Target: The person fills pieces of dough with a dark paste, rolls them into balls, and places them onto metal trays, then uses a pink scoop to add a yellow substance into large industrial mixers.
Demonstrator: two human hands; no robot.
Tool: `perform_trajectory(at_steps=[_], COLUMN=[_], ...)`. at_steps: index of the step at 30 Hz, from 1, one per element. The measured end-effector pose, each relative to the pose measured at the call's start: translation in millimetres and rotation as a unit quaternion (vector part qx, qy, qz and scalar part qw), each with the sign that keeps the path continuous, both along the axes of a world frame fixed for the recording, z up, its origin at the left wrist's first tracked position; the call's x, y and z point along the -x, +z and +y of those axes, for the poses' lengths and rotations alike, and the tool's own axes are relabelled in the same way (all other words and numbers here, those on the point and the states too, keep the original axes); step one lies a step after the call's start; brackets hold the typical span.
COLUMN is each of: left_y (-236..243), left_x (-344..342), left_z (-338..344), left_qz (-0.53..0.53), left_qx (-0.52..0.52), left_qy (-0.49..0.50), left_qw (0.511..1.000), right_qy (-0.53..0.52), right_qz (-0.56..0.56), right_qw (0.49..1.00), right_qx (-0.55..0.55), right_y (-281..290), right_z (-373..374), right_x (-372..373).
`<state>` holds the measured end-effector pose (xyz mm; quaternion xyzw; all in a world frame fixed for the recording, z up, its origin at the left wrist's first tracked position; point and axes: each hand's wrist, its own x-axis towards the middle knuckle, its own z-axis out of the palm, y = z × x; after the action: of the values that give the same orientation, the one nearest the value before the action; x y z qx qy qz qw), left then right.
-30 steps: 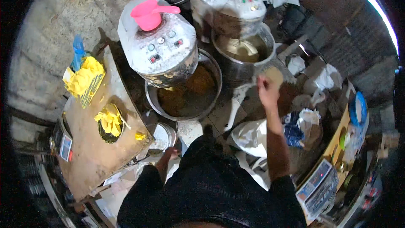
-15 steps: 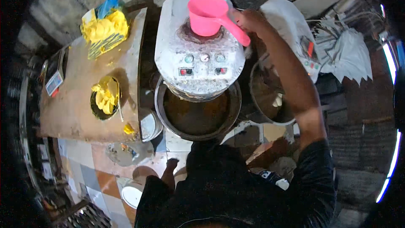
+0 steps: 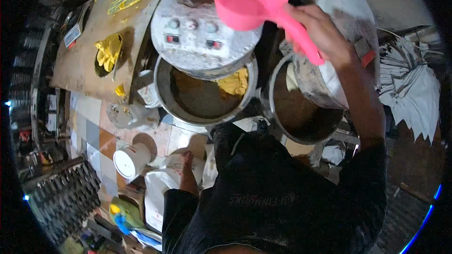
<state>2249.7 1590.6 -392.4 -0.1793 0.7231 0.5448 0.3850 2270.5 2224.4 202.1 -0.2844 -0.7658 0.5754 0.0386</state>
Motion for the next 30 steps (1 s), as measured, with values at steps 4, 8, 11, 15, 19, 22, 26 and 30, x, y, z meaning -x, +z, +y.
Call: perform_trajectory(at_steps=[4, 8, 11, 15, 19, 22, 26, 30], left_y=[17.7, 5.2, 3.5, 27.4, 45.7, 67.7, 80.4, 78.7], left_x=[-104.6, -188.7, -227.8, -193.9, -184.7, -167.0, -160.2, -166.0], left_z=[49.0, 80.0, 101.2, 130.9, 133.5, 151.3, 143.9, 136.3], left_qz=[-0.092, -0.227, -0.075, -0.183, -0.162, -0.150, -0.081, -0.071], left_qx=[-0.003, 0.011, 0.063, -0.033, 0.003, 0.082, 0.097, 0.081], left_qy=[0.022, 0.025, -0.105, -0.048, -0.078, -0.059, -0.140, -0.136], left_qw=[0.996, 0.974, 0.990, 0.981, 0.984, 0.983, 0.982, 0.985], right_qy=[0.018, 0.022, 0.012, -0.023, -0.032, -0.031, -0.011, 0.031], right_qz=[-0.011, -0.030, 0.013, 0.051, 0.152, 0.071, -0.023, -0.023], right_qw=[1.000, 0.999, 1.000, 0.997, 0.977, 0.994, 0.998, 0.989], right_qx=[0.019, 0.032, 0.024, -0.048, -0.146, -0.074, -0.050, -0.145], right_y=[-34.3, -75.4, -107.9, -167.5, -204.6, -215.6, -248.7, -277.5], right_z=[2.8, -17.3, -34.0, -45.6, -57.9, -55.9, -55.4, -55.6], right_x=[-108.3, -189.9, -237.4, -292.7, -324.4, -338.5, -355.5, -370.1])
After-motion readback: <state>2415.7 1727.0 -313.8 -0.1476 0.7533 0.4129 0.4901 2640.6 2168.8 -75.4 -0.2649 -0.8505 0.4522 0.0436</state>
